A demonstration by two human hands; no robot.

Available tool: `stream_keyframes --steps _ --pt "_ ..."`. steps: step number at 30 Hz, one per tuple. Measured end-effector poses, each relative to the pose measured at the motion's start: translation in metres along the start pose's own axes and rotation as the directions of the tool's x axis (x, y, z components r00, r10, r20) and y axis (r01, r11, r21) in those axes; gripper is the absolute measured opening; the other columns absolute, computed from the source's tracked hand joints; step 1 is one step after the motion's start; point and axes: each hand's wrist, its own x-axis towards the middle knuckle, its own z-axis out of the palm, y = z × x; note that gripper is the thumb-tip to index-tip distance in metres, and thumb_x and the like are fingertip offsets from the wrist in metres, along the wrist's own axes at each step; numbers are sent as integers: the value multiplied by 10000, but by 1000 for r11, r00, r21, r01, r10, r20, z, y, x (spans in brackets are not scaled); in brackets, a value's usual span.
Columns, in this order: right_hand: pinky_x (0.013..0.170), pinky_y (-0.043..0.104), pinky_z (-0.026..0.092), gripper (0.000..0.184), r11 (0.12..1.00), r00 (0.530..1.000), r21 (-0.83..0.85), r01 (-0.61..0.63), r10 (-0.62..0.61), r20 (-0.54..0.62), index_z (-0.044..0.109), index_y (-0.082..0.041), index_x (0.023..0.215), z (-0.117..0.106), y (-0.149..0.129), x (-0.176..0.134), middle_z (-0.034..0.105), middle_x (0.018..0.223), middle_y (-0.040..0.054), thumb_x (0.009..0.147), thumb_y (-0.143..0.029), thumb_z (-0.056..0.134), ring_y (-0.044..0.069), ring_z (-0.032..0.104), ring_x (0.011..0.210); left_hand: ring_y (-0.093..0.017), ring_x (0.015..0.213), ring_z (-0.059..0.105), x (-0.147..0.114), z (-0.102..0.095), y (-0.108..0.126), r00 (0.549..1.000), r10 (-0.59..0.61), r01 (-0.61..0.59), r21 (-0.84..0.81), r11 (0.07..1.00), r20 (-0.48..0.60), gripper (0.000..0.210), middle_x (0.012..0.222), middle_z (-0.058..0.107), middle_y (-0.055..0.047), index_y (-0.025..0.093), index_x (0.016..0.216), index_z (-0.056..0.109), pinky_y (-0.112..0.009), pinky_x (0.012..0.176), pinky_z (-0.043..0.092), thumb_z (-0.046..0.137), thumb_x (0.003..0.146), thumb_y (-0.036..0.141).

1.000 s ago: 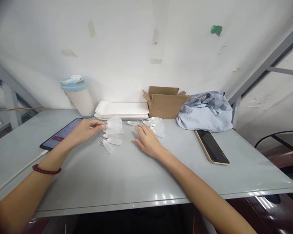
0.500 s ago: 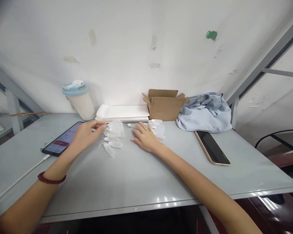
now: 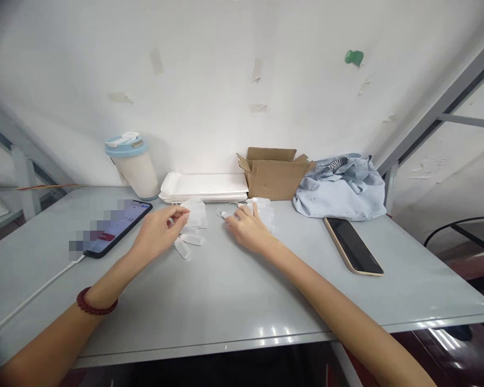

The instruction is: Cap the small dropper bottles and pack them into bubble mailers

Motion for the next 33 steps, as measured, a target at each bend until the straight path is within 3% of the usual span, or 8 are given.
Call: stream_keyframes --steps 3,6,9,12,18,24,30,33 --pt "947 502 353 220 983 993 172 -60 76 -88 608 -207 1050 -14 5 -12 621 929 104 929 -269 436 249 528 956 -185 762 607 -3 2 3 999 45 -45 2 999 7 254 856 689 -44 181 900 643 -279 664 464 433 862 319" --pt "850 394 412 178 889 961 445 -112 211 -178 597 -228 997 -30 6 -17 639 900 64 910 -335 485 219 558 908 -190 791 605 -4 6 3 994 110 -110 8 994 8 245 861 688 -45 182 887 640 -280 663 458 429 868 306" --pt "676 292 416 223 745 918 640 -187 365 -158 600 -229 962 -43 2 -18 588 785 14 876 -423 531 179 558 778 -193 803 601 -6 9 3 987 162 -162 18 987 20 247 863 684 -49 181 904 640 -285 668 454 430 876 307" --pt "670 275 400 224 630 901 751 -196 419 -116 608 -229 931 -49 -3 -18 512 703 -21 844 -434 584 158 553 743 -195 811 597 -7 10 7 982 179 -179 -2 984 60 262 866 680 -53 179 935 646 -279 649 449 444 880 336" --pt "739 319 410 213 555 918 819 -144 384 -99 607 -222 915 -52 -13 -19 561 729 -9 840 -421 605 167 567 764 -180 784 596 -10 12 16 972 177 -158 -124 980 156 293 877 684 -52 181 963 661 -275 642 452 499 860 403" --pt "734 325 416 219 542 926 828 -142 369 -82 611 -225 900 -53 -17 -20 593 757 3 832 -433 613 170 571 769 -166 734 585 -11 11 18 950 186 -148 -166 975 251 237 819 683 -28 195 800 656 -269 630 445 492 853 358" --pt "748 325 401 194 526 926 841 -128 368 -89 600 -225 906 -54 -19 -20 600 716 -10 841 -407 610 165 569 761 -154 682 589 -9 7 18 955 27 70 -312 948 294 259 811 675 -19 191 807 649 -265 605 466 513 846 408" --pt "731 316 402 212 514 930 845 -145 363 -61 596 -221 921 -54 -20 -20 595 681 -14 846 -419 598 162 558 741 -131 617 549 -9 5 19 942 5 135 -392 910 335 287 771 650 -14 184 780 637 -258 578 461 523 837 441"
